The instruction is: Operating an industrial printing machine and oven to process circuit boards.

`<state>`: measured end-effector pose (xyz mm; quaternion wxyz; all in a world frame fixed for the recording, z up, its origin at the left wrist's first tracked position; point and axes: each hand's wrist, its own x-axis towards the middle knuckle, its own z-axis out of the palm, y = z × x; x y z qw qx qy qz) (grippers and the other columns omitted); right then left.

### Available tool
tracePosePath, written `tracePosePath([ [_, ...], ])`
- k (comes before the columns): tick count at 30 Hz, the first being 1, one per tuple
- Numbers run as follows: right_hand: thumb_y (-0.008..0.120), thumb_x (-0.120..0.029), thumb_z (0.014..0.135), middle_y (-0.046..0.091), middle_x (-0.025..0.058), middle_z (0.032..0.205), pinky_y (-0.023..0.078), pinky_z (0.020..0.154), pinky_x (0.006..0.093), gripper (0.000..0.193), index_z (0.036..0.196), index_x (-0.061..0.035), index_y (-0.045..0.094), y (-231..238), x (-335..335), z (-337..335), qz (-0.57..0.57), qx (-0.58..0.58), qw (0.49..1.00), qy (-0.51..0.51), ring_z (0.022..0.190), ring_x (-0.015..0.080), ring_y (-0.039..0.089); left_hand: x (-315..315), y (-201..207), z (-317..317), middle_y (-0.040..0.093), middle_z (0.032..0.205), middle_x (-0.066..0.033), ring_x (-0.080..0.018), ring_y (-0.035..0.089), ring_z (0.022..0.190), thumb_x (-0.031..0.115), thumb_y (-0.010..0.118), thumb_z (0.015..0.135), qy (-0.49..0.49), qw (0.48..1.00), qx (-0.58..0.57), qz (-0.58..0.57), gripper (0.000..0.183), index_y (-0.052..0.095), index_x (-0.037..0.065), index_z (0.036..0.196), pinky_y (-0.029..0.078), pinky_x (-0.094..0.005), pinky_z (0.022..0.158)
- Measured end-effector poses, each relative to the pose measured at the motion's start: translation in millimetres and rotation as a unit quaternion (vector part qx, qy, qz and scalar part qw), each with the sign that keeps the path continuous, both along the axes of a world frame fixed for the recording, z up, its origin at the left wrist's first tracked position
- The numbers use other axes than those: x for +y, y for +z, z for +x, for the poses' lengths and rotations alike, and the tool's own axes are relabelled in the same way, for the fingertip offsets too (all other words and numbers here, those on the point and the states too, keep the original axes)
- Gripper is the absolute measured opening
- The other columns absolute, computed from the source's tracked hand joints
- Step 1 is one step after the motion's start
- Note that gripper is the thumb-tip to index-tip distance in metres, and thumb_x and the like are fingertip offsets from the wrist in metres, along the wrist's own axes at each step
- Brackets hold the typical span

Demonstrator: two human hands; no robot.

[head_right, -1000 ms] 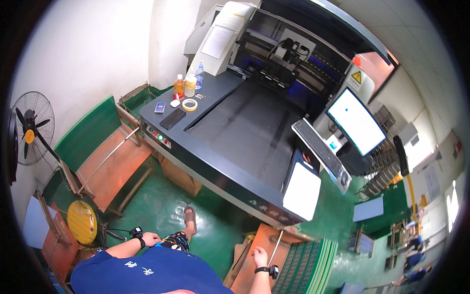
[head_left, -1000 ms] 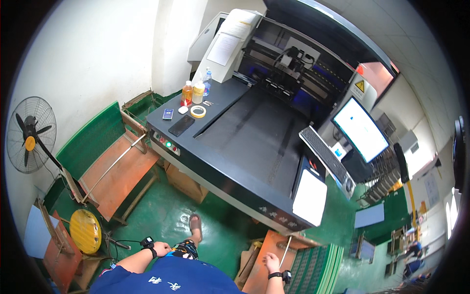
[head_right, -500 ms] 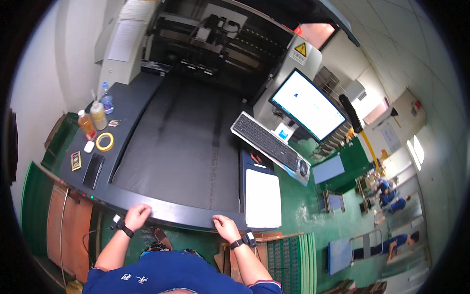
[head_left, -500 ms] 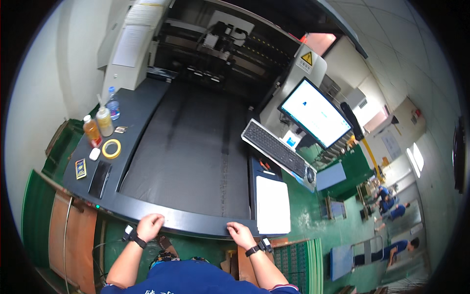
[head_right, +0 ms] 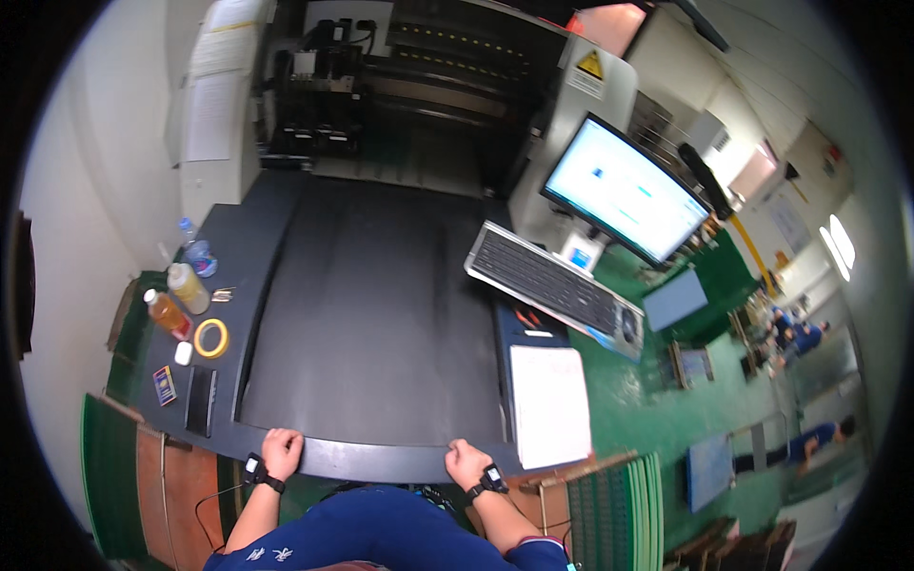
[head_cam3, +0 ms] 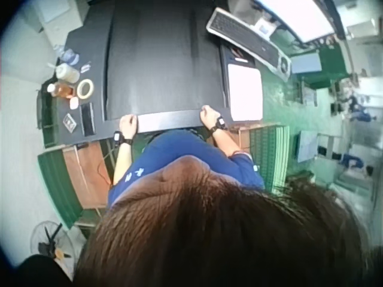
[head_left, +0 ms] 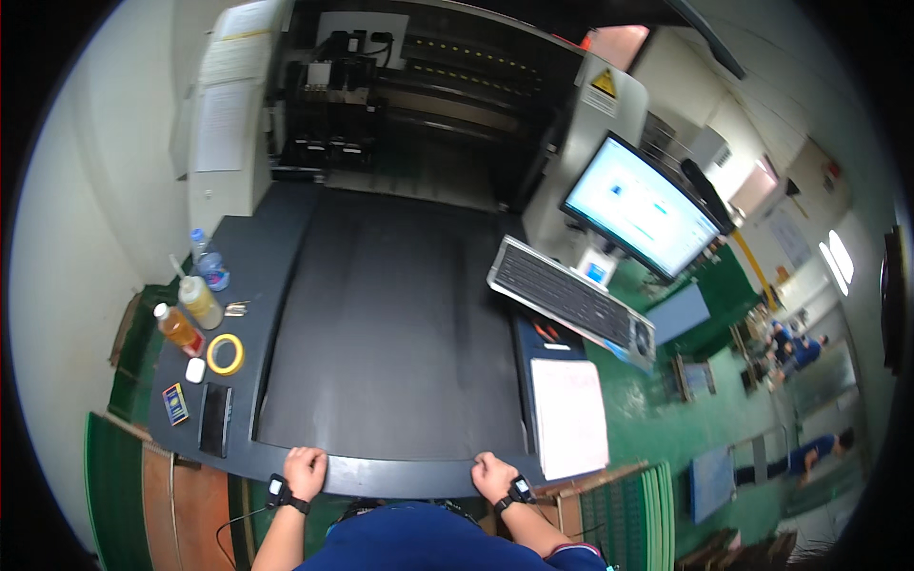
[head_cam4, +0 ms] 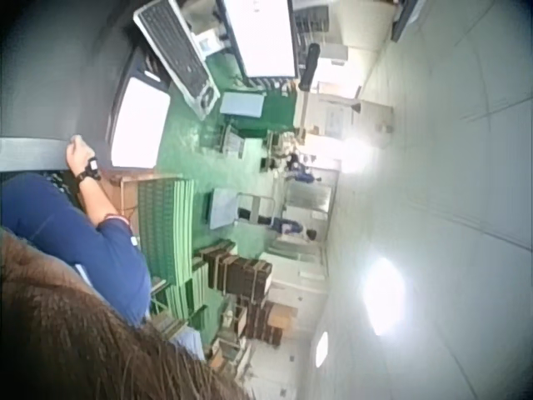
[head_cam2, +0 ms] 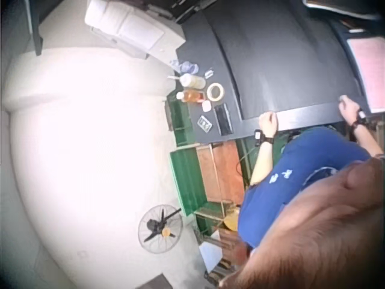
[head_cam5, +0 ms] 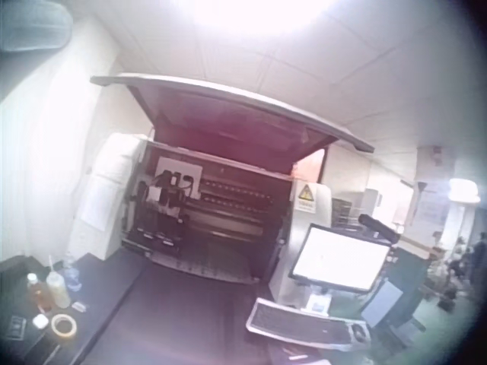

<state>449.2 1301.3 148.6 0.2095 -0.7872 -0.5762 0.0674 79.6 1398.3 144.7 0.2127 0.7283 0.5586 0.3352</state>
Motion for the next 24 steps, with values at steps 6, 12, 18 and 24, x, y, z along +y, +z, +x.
tracePosePath([
  [6, 0.054, -0.014, 0.070, 0.063, 0.0116, 0.070, 0.049, 0.063, 0.0384, 0.010, 0.076, -0.0114, 0.063, -16, 38, 26, 0.074, -0.022, 0.997, -0.003, 0.066, 0.0288, 0.061, -3, 3, 4, 0.059, 0.067, -0.0098, -0.0291, 0.055, 0.067, 0.016, 0.060, 0.073, 0.042, 0.999, 0.008, -0.033, 0.010, 0.063, 0.007, 0.070, 0.043, -0.0392, 0.063],
  [12, 0.053, -0.008, 0.071, 0.062, 0.0141, 0.071, 0.049, 0.061, 0.0377, 0.010, 0.076, -0.0077, 0.062, -13, 43, 27, 0.058, 0.011, 0.998, -0.014, 0.066, 0.0306, 0.061, 9, 7, 11, 0.059, 0.063, -0.0092, -0.0290, 0.058, 0.066, 0.019, 0.058, 0.076, 0.098, 0.994, 0.046, -0.030, 0.012, 0.063, 0.009, 0.071, 0.046, -0.0391, 0.061],
  [18, 0.053, -0.007, 0.071, 0.063, 0.0136, 0.072, 0.049, 0.061, 0.0358, 0.013, 0.078, -0.0063, 0.064, -10, 48, 28, 0.066, 0.047, 0.997, -0.017, 0.064, 0.0294, 0.061, 30, 19, 18, 0.060, 0.069, -0.0093, -0.0287, 0.059, 0.068, 0.016, 0.056, 0.074, 0.117, 0.989, 0.077, -0.050, 0.010, 0.062, 0.009, 0.073, 0.047, -0.0390, 0.062],
  [24, 0.053, -0.004, 0.075, 0.063, 0.0124, 0.075, 0.049, 0.061, 0.0305, 0.011, 0.081, -0.0036, 0.063, 25, 102, 2, 0.099, 0.148, 0.984, 0.000, 0.065, 0.0232, 0.062, 32, 15, 14, 0.061, 0.071, -0.0089, -0.0285, 0.059, 0.069, 0.016, 0.056, 0.077, 0.129, 0.989, 0.031, -0.061, 0.010, 0.062, 0.009, 0.073, 0.047, -0.0381, 0.064],
])
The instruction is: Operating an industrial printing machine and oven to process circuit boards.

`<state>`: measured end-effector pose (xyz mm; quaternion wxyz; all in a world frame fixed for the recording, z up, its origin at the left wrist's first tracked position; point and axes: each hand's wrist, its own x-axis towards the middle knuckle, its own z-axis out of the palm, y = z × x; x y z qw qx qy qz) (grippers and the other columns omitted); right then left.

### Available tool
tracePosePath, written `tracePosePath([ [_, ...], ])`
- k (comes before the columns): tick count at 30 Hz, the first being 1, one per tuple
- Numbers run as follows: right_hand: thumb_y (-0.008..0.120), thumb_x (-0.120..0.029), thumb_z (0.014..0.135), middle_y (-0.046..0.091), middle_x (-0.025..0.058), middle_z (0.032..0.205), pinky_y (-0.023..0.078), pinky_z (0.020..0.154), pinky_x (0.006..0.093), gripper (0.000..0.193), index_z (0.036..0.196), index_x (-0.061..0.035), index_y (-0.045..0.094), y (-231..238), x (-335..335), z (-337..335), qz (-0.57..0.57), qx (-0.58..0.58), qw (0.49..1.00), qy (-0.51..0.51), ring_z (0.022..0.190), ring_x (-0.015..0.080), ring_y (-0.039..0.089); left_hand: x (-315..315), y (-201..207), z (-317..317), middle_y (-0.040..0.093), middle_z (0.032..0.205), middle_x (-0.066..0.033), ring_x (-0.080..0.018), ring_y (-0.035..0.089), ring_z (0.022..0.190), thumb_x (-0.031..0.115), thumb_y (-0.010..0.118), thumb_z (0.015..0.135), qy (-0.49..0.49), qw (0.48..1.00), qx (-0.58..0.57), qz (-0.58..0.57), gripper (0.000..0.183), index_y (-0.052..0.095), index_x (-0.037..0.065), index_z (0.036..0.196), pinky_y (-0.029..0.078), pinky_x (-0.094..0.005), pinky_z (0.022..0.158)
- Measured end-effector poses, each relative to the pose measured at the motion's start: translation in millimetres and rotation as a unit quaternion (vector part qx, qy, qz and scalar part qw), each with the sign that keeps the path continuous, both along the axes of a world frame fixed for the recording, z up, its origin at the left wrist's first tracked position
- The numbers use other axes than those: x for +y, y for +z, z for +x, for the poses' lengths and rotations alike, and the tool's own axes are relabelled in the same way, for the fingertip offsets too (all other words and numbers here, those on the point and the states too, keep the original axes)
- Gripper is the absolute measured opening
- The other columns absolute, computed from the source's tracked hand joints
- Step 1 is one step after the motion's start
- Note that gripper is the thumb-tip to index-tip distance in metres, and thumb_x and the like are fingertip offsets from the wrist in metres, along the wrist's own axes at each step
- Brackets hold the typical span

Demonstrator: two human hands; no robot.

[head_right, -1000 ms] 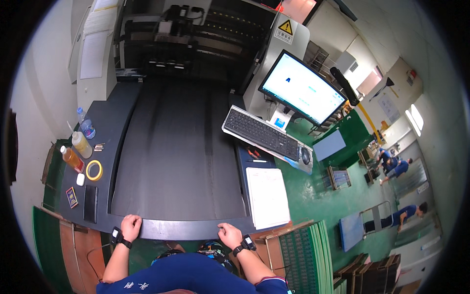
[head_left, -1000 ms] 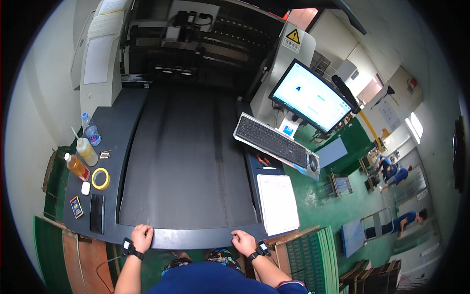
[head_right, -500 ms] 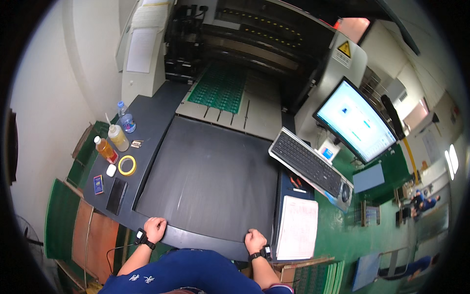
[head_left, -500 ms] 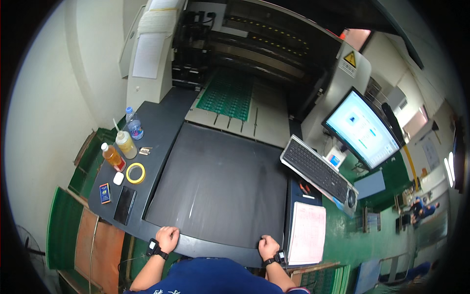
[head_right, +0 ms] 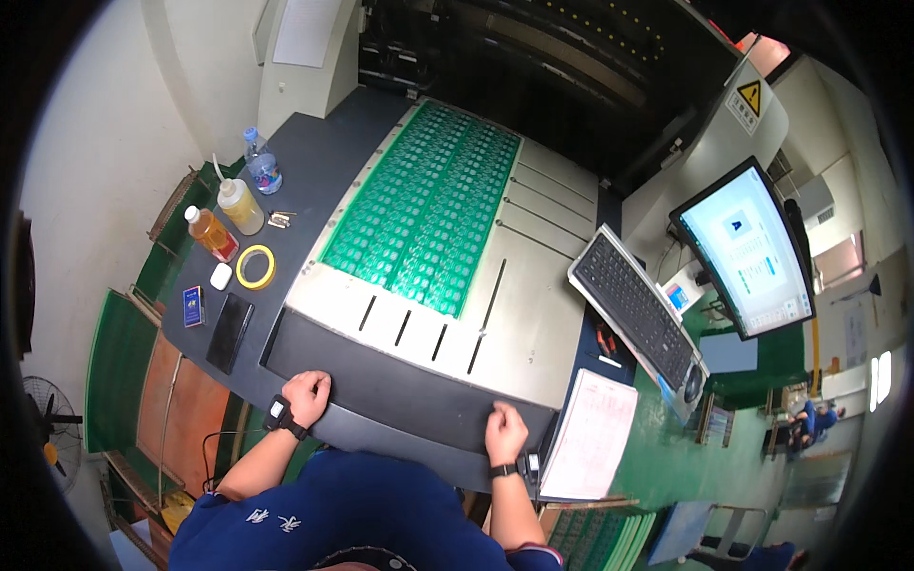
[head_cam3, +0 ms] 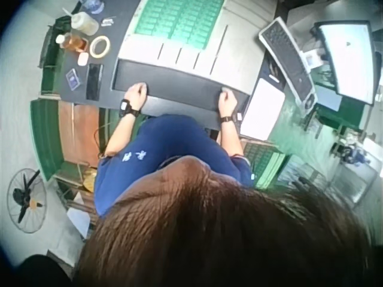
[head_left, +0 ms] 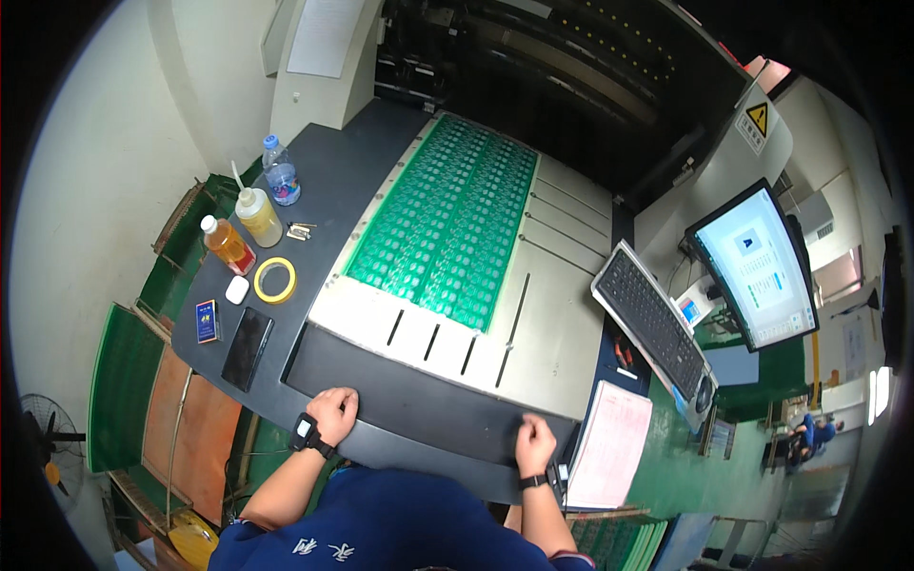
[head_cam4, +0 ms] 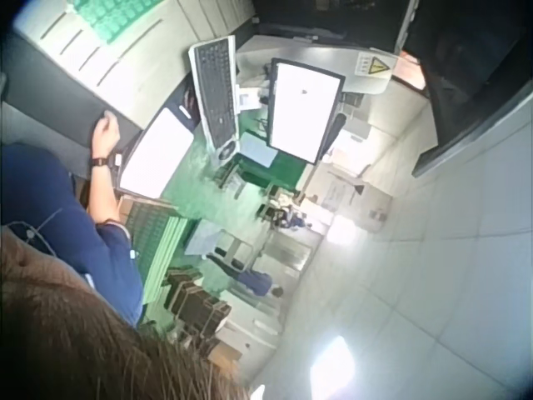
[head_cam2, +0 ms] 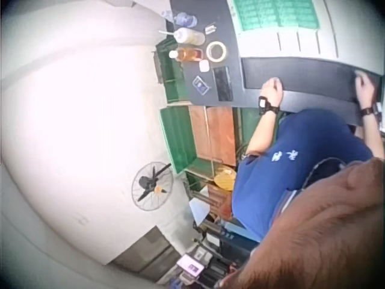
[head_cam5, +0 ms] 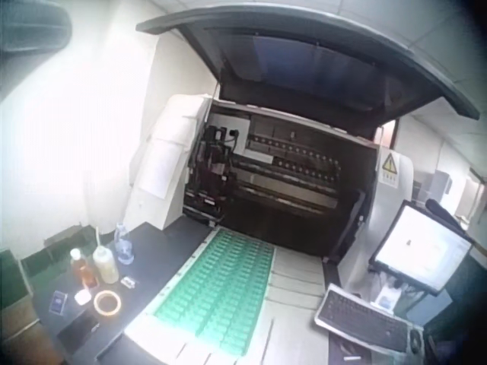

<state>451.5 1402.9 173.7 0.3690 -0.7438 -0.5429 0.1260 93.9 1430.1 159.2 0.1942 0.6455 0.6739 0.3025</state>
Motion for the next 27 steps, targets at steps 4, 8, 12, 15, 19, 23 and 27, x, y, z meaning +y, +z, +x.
tracePosePath([
  [4, 0.053, -0.003, 0.080, 0.062, 0.0073, 0.075, 0.047, 0.064, 0.0264, 0.012, 0.088, -0.0003, 0.060, -22, 47, 0, -0.066, 0.227, 0.971, 0.024, 0.070, 0.0158, 0.060, 3, -1, 1, 0.062, 0.072, -0.0099, -0.0287, 0.059, 0.068, 0.016, 0.057, 0.079, 0.000, 1.000, -0.024, 0.002, 0.011, 0.062, 0.008, 0.074, 0.047, -0.0371, 0.064],
  [8, 0.052, -0.003, 0.083, 0.061, 0.0058, 0.084, 0.047, 0.068, 0.0239, 0.016, 0.098, 0.0010, 0.055, 3, 95, -32, -0.112, 0.473, 0.872, 0.049, 0.077, 0.0138, 0.058, 3, -1, 0, 0.062, 0.071, -0.0108, -0.0290, 0.059, 0.068, 0.016, 0.057, 0.079, -0.004, 1.000, -0.023, 0.012, 0.012, 0.062, 0.006, 0.074, 0.047, -0.0372, 0.063],
  [12, 0.051, -0.007, 0.083, 0.059, 0.0059, 0.093, 0.046, 0.077, 0.0275, 0.018, 0.101, -0.0025, 0.054, 3, 121, -36, -0.135, 0.528, 0.838, 0.040, 0.087, 0.0144, 0.056, 3, -1, 1, 0.062, 0.071, -0.0109, -0.0292, 0.060, 0.069, 0.017, 0.058, 0.079, 0.003, 0.999, -0.035, 0.018, 0.012, 0.062, 0.006, 0.074, 0.047, -0.0375, 0.063],
  [15, 0.050, -0.008, 0.082, 0.058, 0.0048, 0.094, 0.042, 0.086, 0.0345, 0.019, 0.100, -0.0059, 0.054, 9, 137, -38, -0.149, 0.531, 0.833, 0.037, 0.094, 0.0165, 0.053, 3, 1, -1, 0.061, 0.070, -0.0110, -0.0294, 0.060, 0.068, 0.016, 0.058, 0.078, 0.002, 0.999, -0.027, 0.018, 0.012, 0.062, 0.007, 0.073, 0.047, -0.0371, 0.062],
  [19, 0.051, -0.009, 0.082, 0.058, 0.0027, 0.097, 0.042, 0.080, 0.0302, 0.017, 0.099, -0.0079, 0.056, 9, 151, -37, -0.156, 0.534, 0.831, 0.031, 0.093, 0.0126, 0.052, 6, 4, 0, 0.061, 0.068, -0.0110, -0.0295, 0.059, 0.065, 0.016, 0.059, 0.078, -0.001, 1.000, -0.025, 0.007, 0.012, 0.062, 0.007, 0.072, 0.047, -0.0368, 0.060],
  [23, 0.049, -0.010, 0.082, 0.056, 0.0028, 0.095, 0.043, 0.077, 0.0324, 0.018, 0.099, -0.0082, 0.055, 9, 160, -37, -0.157, 0.571, 0.806, 0.016, 0.092, 0.0142, 0.052, 8, 4, 1, 0.060, 0.064, -0.0076, -0.0264, 0.058, 0.060, 0.014, 0.059, 0.077, -0.002, 0.999, -0.007, 0.042, 0.010, 0.060, 0.008, 0.069, 0.047, -0.0356, 0.056],
  [27, 0.050, -0.012, 0.082, 0.055, 0.0020, 0.091, 0.045, 0.072, 0.0337, 0.019, 0.100, -0.0087, 0.052, 17, 170, -44, -0.182, 0.548, 0.816, -0.037, 0.088, 0.0145, 0.051, 8, 4, 0, 0.059, 0.063, -0.0073, -0.0262, 0.058, 0.059, 0.014, 0.059, 0.077, 0.004, 0.999, 0.000, 0.037, 0.011, 0.060, 0.008, 0.068, 0.046, -0.0357, 0.055],
])
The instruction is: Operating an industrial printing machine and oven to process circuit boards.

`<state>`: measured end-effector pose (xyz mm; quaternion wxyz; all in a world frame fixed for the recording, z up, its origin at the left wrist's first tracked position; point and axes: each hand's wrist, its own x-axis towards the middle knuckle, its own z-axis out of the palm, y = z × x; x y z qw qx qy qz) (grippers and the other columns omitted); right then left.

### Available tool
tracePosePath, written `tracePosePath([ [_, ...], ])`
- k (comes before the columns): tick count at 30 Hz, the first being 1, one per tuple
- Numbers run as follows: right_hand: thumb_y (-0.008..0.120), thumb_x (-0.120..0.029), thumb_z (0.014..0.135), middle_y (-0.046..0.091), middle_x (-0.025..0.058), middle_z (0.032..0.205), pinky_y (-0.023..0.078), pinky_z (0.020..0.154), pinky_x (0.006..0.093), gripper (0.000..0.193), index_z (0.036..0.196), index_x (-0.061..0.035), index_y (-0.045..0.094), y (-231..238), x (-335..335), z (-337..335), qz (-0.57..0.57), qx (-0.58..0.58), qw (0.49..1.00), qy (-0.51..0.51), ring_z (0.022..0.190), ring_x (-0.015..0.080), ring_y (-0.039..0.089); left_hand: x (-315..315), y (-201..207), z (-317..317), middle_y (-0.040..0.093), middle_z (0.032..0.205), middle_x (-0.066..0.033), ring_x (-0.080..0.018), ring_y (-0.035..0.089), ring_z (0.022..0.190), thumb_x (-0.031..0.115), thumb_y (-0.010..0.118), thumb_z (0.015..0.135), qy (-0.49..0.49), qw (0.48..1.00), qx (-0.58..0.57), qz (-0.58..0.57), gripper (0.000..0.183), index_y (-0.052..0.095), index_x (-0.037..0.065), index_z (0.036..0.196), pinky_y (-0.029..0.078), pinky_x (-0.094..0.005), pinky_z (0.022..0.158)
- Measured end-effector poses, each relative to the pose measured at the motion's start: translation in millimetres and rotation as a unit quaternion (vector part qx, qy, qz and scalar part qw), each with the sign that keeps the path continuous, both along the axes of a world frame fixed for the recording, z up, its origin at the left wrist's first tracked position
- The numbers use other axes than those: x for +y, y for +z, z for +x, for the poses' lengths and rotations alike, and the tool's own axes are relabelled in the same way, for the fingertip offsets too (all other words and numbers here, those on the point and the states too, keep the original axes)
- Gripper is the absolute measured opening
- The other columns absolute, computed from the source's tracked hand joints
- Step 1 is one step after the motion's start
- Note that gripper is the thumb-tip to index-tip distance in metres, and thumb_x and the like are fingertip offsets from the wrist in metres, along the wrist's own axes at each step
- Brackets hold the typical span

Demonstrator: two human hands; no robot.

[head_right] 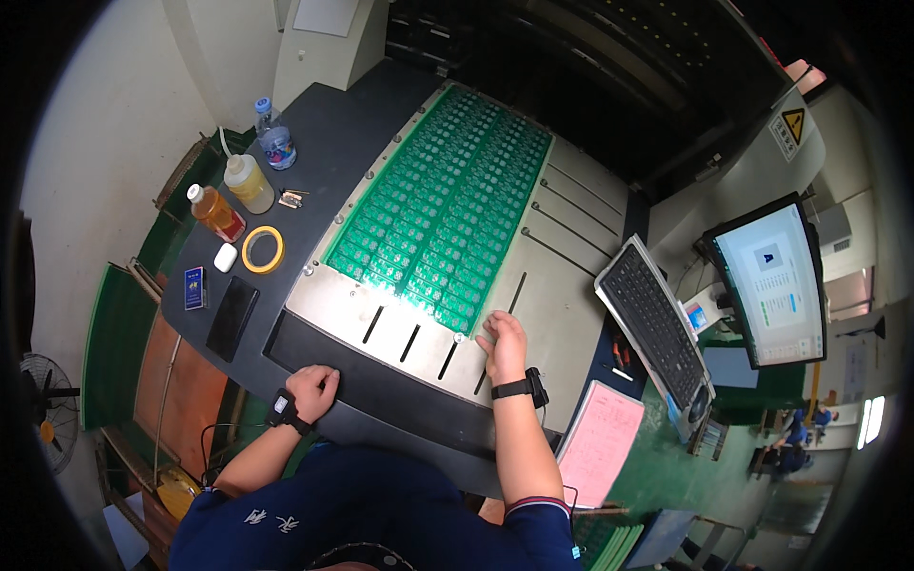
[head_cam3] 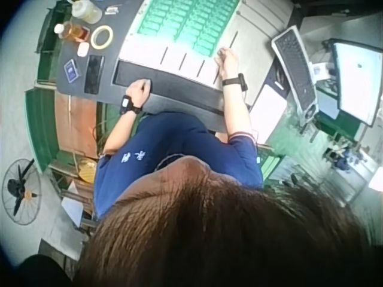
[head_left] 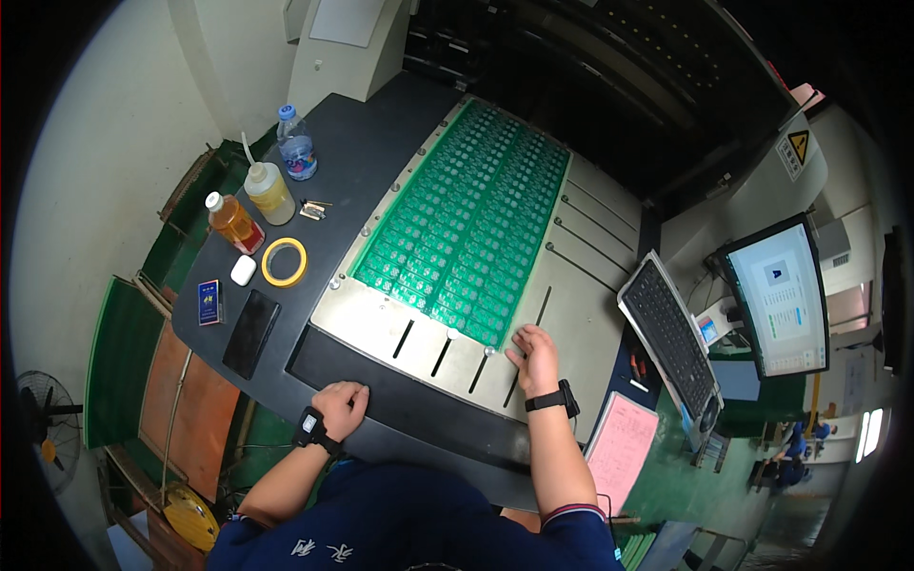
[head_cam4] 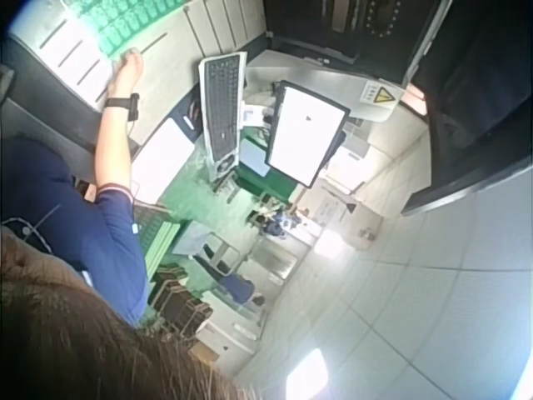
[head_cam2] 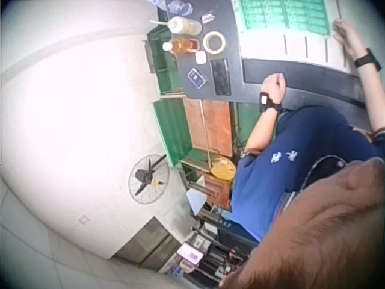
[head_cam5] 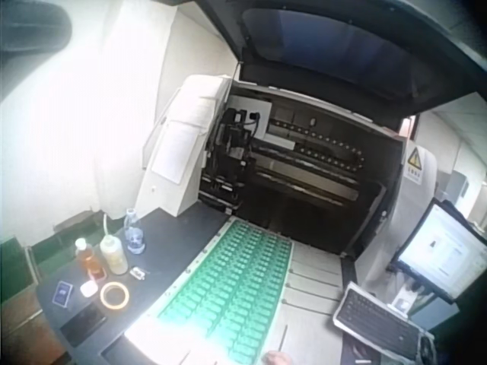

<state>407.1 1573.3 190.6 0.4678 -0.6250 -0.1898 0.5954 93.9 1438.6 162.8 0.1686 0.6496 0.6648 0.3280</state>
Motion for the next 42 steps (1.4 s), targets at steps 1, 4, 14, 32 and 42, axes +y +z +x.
tracePosePath([
  [1, 0.050, -0.012, 0.082, 0.055, 0.0020, 0.091, 0.045, 0.072, 0.0337, 0.019, 0.100, -0.0087, 0.052, 0, 3, 0, 0.002, 0.001, 1.000, 0.001, 0.088, 0.0145, 0.051, 0, 0, 0, 0.059, 0.062, -0.0073, -0.0261, 0.058, 0.059, 0.014, 0.060, 0.077, 0.000, 1.000, 0.001, -0.005, 0.012, 0.060, 0.008, 0.067, 0.046, -0.0357, 0.055],
  [4, 0.049, -0.013, 0.083, 0.056, 0.0038, 0.094, 0.046, 0.069, 0.0310, 0.020, 0.101, -0.0075, 0.051, -8, 18, 11, -0.049, 0.060, 0.994, -0.072, 0.085, 0.0132, 0.052, 0, 2, 2, 0.059, 0.061, -0.0072, -0.0259, 0.058, 0.059, 0.015, 0.060, 0.077, 0.003, 1.000, 0.003, -0.006, 0.013, 0.060, 0.008, 0.066, 0.046, -0.0359, 0.055],
  [14, 0.050, 0.000, 0.079, 0.056, 0.0101, 0.109, 0.040, 0.087, 0.0298, 0.035, 0.113, 0.0014, 0.046, 34, 34, -16, 0.151, 0.013, 0.983, 0.101, 0.097, 0.0195, 0.053, -4, 3, 4, 0.060, 0.064, -0.0083, -0.0230, 0.058, 0.057, 0.022, 0.058, 0.080, 0.042, 0.995, -0.041, -0.080, 0.021, 0.061, 0.004, 0.070, 0.046, -0.0328, 0.056],
  [32, 0.061, -0.006, 0.076, 0.054, 0.0101, 0.111, 0.039, 0.088, 0.0298, 0.050, 0.121, 0.0050, 0.041, 174, -206, 40, 0.216, -0.040, 0.966, 0.140, 0.100, 0.0165, 0.052, 20, 101, 22, 0.058, 0.103, -0.0088, -0.0142, 0.057, 0.089, 0.010, 0.057, 0.085, -0.105, 0.740, -0.641, -0.173, 0.031, 0.046, -0.003, 0.112, 0.046, -0.0275, 0.080],
  [42, 0.064, -0.009, 0.075, 0.056, 0.0102, 0.108, 0.040, 0.087, 0.0308, 0.048, 0.116, 0.0044, 0.045, 173, -223, 22, 0.298, -0.071, 0.947, 0.099, 0.097, 0.0169, 0.053, 0, 165, -15, 0.057, 0.105, -0.0090, -0.0139, 0.055, 0.093, 0.015, 0.064, 0.080, -0.106, 0.811, -0.575, -0.020, 0.042, 0.045, -0.003, 0.112, 0.043, -0.0273, 0.083],
])
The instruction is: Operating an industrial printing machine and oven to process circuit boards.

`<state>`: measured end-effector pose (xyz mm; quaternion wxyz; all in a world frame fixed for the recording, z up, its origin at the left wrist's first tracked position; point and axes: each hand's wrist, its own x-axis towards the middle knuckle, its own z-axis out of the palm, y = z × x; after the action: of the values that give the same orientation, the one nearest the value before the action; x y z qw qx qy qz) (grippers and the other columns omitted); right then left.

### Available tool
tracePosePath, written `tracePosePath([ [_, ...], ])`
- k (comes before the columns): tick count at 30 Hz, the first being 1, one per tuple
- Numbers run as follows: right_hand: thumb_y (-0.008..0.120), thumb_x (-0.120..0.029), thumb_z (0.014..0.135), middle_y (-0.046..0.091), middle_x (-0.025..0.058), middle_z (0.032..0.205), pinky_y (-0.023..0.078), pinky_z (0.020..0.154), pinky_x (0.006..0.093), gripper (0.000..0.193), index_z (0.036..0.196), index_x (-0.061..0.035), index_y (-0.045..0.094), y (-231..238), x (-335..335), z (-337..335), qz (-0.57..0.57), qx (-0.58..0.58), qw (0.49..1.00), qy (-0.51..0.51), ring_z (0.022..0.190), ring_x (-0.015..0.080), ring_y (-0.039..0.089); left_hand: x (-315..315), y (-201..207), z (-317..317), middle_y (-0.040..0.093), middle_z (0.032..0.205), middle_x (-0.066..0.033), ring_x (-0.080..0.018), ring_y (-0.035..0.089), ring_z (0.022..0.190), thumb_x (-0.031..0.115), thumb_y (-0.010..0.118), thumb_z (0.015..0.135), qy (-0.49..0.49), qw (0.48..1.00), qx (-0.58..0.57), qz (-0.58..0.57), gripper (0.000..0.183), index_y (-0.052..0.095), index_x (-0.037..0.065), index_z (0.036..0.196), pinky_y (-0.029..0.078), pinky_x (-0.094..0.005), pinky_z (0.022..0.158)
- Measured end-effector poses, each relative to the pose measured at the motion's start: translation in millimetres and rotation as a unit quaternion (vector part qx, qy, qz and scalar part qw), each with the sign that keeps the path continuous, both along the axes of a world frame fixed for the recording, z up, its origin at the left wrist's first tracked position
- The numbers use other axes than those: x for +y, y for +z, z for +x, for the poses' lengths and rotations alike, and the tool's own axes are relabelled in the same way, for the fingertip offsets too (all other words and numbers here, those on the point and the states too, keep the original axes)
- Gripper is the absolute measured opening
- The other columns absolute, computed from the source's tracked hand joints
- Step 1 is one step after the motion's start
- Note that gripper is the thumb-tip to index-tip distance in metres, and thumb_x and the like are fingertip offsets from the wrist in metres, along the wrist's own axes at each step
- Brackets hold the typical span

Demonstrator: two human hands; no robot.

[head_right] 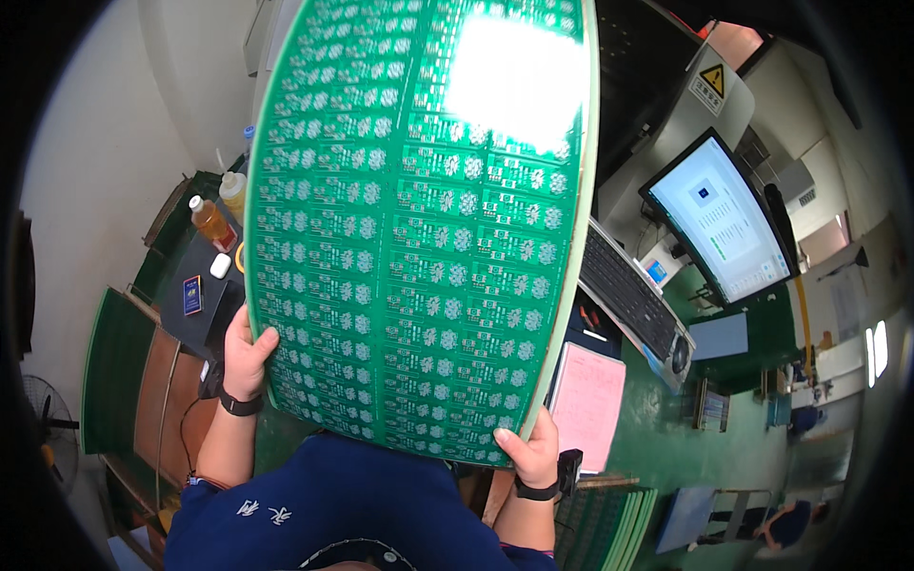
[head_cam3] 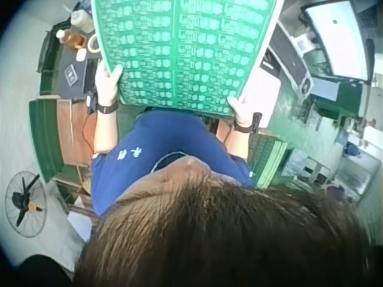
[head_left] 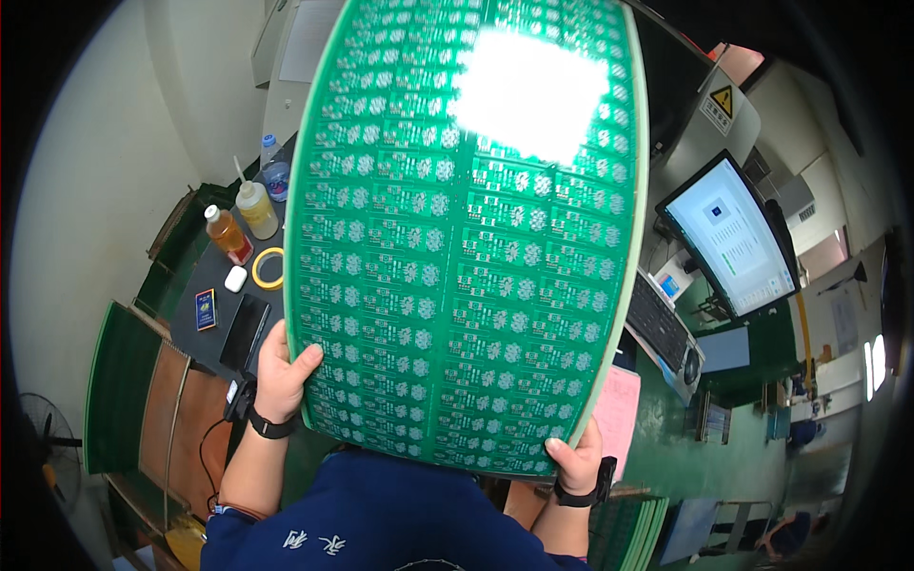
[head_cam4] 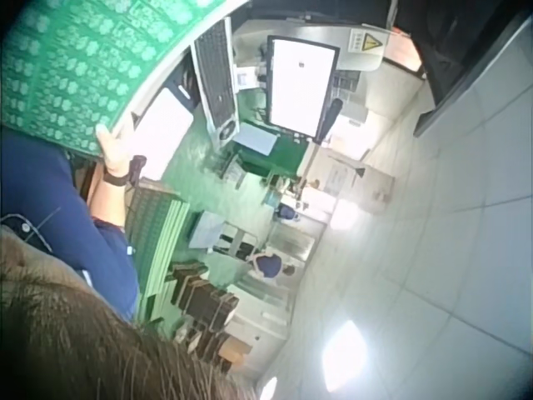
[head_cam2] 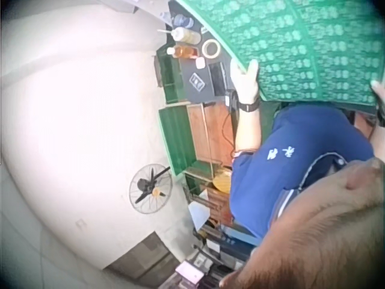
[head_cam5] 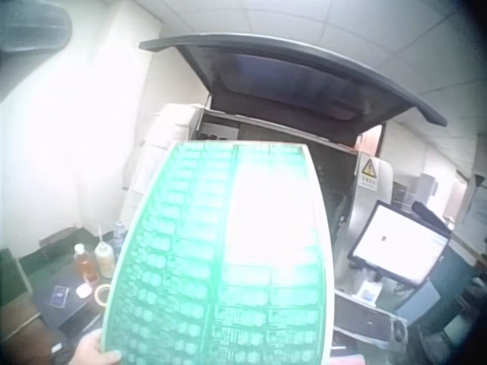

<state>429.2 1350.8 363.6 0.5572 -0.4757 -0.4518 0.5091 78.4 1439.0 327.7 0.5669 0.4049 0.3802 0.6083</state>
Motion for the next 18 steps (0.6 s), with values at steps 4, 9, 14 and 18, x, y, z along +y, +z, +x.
tracePosePath([
  [4, 0.065, -0.008, 0.074, 0.057, 0.0108, 0.107, 0.041, 0.086, 0.0312, 0.048, 0.116, 0.0048, 0.045, 5, 3, -1, 0.024, 0.009, 1.000, 0.014, 0.096, 0.0177, 0.054, -8, 10, -5, 0.056, 0.107, -0.0087, -0.0135, 0.054, 0.095, 0.017, 0.066, 0.079, 0.018, 0.999, 0.018, 0.030, 0.045, 0.044, -0.003, 0.114, 0.042, -0.0273, 0.084],
  [9, 0.065, -0.008, 0.073, 0.057, 0.0114, 0.108, 0.041, 0.086, 0.0316, 0.047, 0.115, 0.0058, 0.047, 10, 3, -4, 0.050, 0.011, 0.999, 0.011, 0.097, 0.0187, 0.054, -11, 17, -7, 0.055, 0.111, -0.0083, -0.0141, 0.052, 0.099, 0.018, 0.066, 0.079, 0.029, 0.998, 0.019, 0.061, 0.053, 0.041, -0.004, 0.120, 0.039, -0.0275, 0.088],
  [14, 0.064, -0.007, 0.074, 0.058, 0.0114, 0.107, 0.041, 0.086, 0.0317, 0.045, 0.114, 0.0060, 0.048, 12, 0, -2, 0.054, 0.005, 0.998, 0.013, 0.097, 0.0187, 0.055, -9, 14, -4, 0.055, 0.111, -0.0088, -0.0143, 0.053, 0.098, 0.018, 0.067, 0.079, 0.030, 0.997, 0.027, 0.060, 0.054, 0.040, -0.005, 0.120, 0.040, -0.0277, 0.087],
  [18, 0.062, -0.002, 0.075, 0.058, 0.0116, 0.107, 0.042, 0.086, 0.0310, 0.043, 0.115, 0.0064, 0.047, 15, -3, -4, 0.060, 0.021, 0.998, 0.029, 0.097, 0.0183, 0.055, -9, 12, -6, 0.057, 0.107, -0.0090, -0.0141, 0.054, 0.094, 0.019, 0.066, 0.079, 0.035, 0.997, 0.029, 0.057, 0.051, 0.041, -0.004, 0.118, 0.042, -0.0271, 0.085],
])
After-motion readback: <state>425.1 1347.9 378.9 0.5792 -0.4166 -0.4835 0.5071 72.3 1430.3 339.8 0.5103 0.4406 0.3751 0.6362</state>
